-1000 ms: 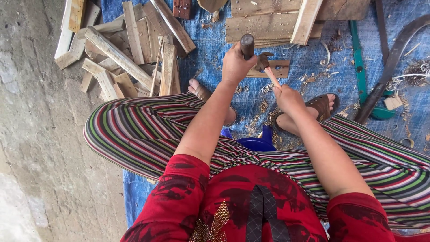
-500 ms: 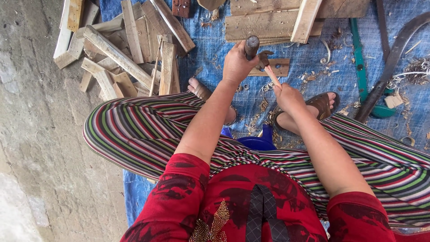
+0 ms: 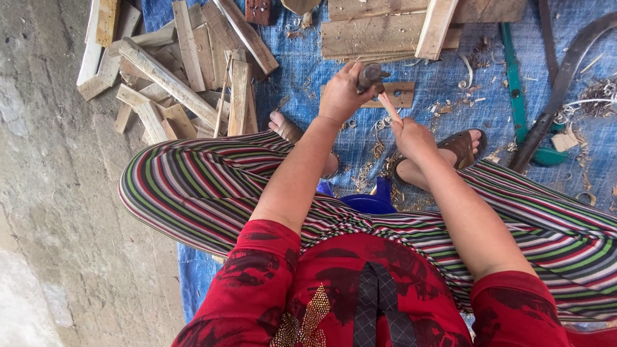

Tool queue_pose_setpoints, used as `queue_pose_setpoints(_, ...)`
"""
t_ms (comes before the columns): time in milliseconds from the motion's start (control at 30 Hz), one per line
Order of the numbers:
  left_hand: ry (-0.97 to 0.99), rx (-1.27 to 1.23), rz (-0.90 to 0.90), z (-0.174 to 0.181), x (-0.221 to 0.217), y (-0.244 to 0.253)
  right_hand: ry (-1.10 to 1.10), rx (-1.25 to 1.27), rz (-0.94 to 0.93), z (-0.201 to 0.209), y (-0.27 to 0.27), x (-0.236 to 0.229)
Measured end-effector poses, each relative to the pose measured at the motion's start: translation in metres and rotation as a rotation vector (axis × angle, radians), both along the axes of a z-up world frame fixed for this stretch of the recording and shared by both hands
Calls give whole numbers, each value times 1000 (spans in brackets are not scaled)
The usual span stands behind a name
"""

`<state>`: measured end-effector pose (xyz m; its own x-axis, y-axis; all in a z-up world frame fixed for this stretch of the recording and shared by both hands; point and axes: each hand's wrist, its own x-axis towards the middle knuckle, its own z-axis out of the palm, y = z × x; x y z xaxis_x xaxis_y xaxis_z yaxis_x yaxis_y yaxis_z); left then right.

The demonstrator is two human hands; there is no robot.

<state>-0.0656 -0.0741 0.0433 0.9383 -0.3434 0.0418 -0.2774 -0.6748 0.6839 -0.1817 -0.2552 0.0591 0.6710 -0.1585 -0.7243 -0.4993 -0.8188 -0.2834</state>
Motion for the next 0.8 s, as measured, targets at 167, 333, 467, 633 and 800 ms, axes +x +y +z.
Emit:
queue_pose_setpoints(167,-59,46,6,-56,1,4,-70,46,19,36,-9,-12)
queue_pose_setpoints(333,-97,41,-38,-58,1,3,-690,13,-40,123,-13,-26)
queue_pose_setpoints(467,-107,42,-42,-68,4,0,-981,362,-103,175,-22,-25)
queue_pose_setpoints(633,-126,47,-53,-77,3,-4,-930,242,-25,221,23,-16)
queue_pose_setpoints(800,-136,30,-75,-50,3,2,-785,193,-57,134,-13,-42)
